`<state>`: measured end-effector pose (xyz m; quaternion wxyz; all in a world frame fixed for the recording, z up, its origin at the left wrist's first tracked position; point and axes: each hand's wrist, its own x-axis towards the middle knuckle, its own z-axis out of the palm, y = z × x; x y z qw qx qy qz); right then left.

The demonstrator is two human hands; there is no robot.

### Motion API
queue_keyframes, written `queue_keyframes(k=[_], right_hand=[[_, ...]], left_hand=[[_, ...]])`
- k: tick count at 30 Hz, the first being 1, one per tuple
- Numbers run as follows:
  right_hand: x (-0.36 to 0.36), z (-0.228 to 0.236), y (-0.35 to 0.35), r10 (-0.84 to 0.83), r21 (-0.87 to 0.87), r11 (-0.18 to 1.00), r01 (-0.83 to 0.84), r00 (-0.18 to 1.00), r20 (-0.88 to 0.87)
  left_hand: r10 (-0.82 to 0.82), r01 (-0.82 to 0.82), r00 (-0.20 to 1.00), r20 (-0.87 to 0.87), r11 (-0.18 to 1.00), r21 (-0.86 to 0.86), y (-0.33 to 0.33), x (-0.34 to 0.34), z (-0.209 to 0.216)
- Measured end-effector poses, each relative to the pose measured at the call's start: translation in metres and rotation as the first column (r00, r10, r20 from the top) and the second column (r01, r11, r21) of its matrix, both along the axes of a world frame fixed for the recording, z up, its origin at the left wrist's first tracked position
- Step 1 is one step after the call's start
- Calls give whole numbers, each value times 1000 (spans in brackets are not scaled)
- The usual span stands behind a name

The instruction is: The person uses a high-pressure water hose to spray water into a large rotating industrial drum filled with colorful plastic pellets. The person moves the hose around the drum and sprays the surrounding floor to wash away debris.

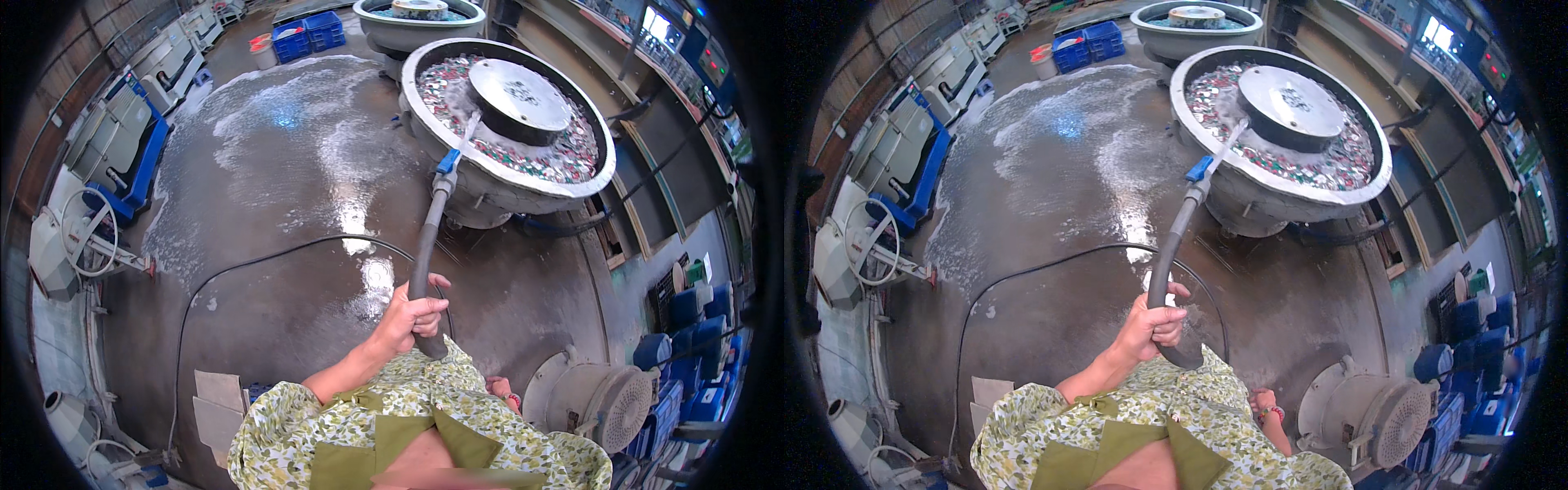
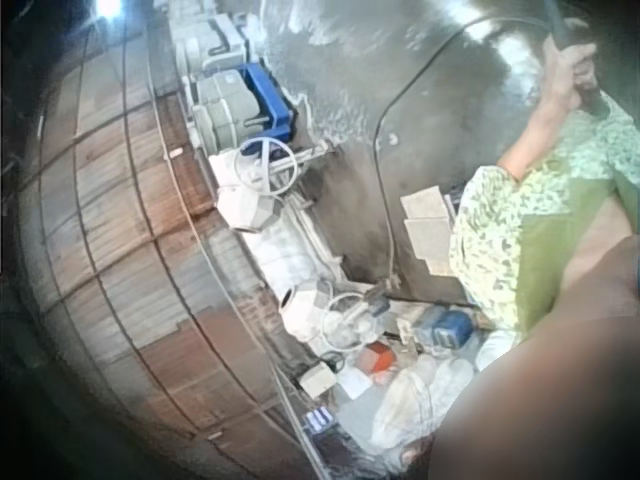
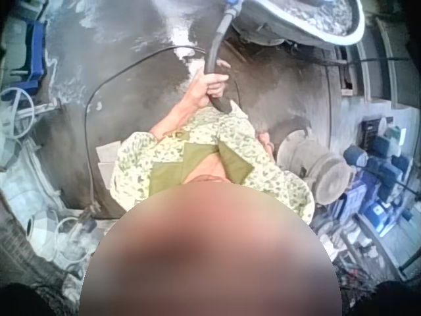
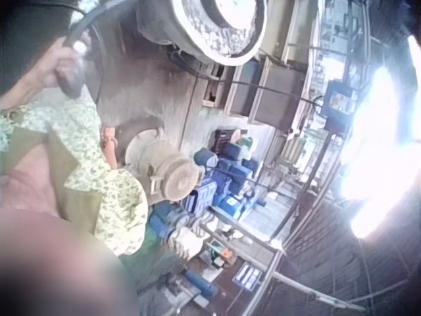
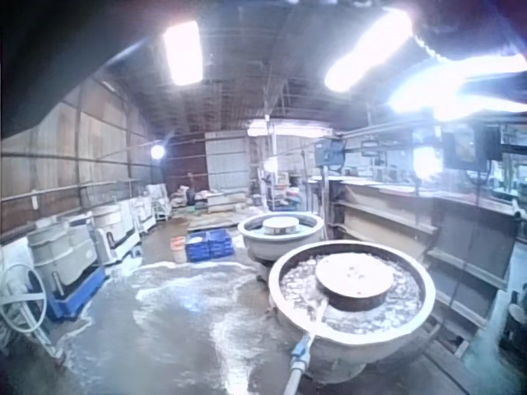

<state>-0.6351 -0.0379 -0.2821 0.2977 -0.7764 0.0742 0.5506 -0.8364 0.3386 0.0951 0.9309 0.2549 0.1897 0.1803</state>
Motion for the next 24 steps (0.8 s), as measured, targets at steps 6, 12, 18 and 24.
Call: queue_keyframes(k=[6,12,18,24], right_hand=[[10,19,-50,21,-40,999,-19,998,55],[25,33,-73,-187,-7,982,187,982,7],[44,-6,-94,-76,124,990,65,994,82],[61,-20,-96,-22,116,993,17,999,40]], left_hand=[[22,-22,1000,-17,1000,-16,-26,47,11],[61,-61,998,1,998,-28,-39,78,8],[-110,110,994,-3,993,-30,-70,85,9],[-171,171,985,-9,985,-6,-78,87,5]])
